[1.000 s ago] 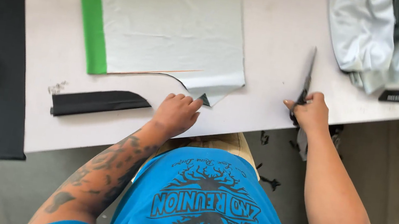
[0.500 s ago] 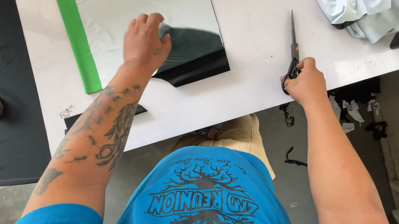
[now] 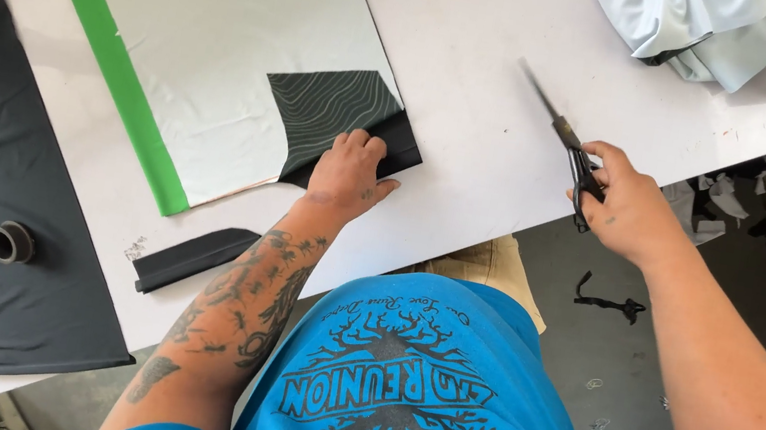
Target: The person places a white fabric pattern on a black fabric sheet and secures it with green tape. They then use scissors to cut the black fabric along the edges of the white pattern, trimming the excess material from the sides and corners.
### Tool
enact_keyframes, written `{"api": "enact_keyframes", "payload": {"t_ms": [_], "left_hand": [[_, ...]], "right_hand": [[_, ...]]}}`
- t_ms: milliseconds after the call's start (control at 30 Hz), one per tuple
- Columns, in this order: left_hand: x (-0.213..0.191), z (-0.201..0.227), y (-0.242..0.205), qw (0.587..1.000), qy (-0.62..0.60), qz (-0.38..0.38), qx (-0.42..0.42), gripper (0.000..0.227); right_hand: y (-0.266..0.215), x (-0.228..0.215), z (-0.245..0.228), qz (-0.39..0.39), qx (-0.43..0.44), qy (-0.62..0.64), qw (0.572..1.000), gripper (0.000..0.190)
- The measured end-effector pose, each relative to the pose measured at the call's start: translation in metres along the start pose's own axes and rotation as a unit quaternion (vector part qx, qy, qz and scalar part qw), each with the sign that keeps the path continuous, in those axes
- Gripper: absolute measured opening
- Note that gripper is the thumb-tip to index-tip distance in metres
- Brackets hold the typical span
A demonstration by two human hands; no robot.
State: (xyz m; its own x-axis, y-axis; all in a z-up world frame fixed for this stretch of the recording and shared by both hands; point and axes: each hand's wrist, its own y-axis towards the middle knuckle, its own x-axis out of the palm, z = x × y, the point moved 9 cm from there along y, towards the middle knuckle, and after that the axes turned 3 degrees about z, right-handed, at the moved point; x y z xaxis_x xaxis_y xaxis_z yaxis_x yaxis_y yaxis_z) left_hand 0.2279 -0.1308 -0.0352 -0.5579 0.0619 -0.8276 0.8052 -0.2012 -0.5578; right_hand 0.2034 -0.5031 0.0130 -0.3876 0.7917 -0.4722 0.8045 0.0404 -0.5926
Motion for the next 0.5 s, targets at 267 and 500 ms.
{"api": "enact_keyframes", "payload": {"t_ms": [267,500], "left_hand": [[0.019,-0.023,0.02,0.985,-0.045,0.149,0.075,0.021],[0.007,-0.035,0.017,0.968,-0.148,0.199,0.025,0.021]], "right_hand": [[0.016,0.011,-0.009,-0.054,-0.237,-0.393,0.887,0.072],[0.048,0.033,0.003,-0.017,-0.358,-0.499,0.789,0.074]]}}
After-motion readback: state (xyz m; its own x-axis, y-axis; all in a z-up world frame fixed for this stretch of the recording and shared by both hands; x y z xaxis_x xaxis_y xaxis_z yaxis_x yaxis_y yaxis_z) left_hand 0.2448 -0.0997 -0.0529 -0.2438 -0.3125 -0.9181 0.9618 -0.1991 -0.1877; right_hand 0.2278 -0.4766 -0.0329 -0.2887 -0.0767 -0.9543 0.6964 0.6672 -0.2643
